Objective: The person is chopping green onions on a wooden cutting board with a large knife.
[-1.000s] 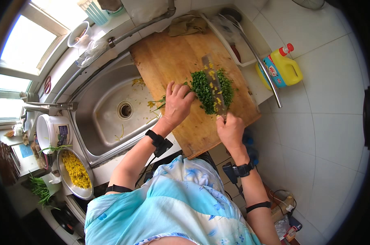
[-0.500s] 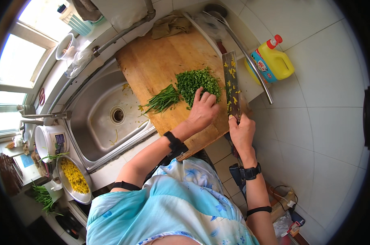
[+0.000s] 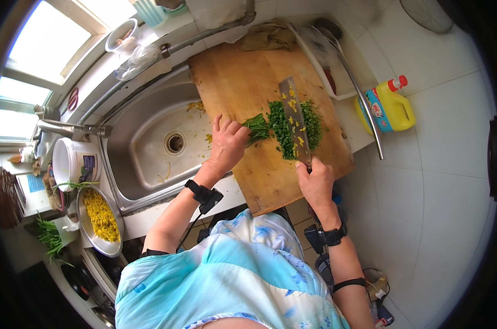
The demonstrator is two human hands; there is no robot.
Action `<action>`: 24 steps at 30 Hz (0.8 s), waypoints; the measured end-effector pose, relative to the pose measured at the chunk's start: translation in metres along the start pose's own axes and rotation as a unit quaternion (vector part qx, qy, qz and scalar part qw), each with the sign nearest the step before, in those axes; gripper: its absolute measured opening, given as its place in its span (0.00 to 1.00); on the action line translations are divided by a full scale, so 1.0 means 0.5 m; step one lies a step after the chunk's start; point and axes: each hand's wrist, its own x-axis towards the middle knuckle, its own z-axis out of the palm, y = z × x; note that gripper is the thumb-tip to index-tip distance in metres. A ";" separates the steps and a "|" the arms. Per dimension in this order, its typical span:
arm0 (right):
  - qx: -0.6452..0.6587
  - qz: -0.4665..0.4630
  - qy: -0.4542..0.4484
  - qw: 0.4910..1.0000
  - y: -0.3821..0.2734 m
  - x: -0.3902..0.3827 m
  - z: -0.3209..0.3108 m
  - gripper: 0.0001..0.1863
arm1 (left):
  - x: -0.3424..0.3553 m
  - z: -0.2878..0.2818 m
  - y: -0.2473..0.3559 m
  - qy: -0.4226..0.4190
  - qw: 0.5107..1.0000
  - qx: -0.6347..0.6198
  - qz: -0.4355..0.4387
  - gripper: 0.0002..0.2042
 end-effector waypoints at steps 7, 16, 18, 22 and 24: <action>-0.031 -0.035 -0.047 0.998 -0.040 -0.013 0.041 0.13 | 0.005 -0.021 -0.026 0.055 0.996 -0.035 -0.061 0.06; -0.091 -0.035 -0.075 0.992 -0.046 -0.033 0.051 0.13 | 0.021 -0.006 -0.007 -0.048 0.994 -0.072 -0.062 0.28; -0.073 -0.018 -0.097 0.992 -0.053 -0.040 0.058 0.13 | 0.009 -0.006 -0.012 -0.060 0.994 -0.058 -0.065 0.28; -0.075 -0.004 -0.114 0.991 -0.045 -0.052 0.086 0.13 | -0.004 -0.016 -0.014 -0.109 0.991 -0.020 -0.069 0.25; -0.109 -0.012 -0.131 0.985 -0.056 -0.052 0.085 0.13 | -0.012 -0.010 -0.019 -0.094 0.994 -0.019 -0.059 0.23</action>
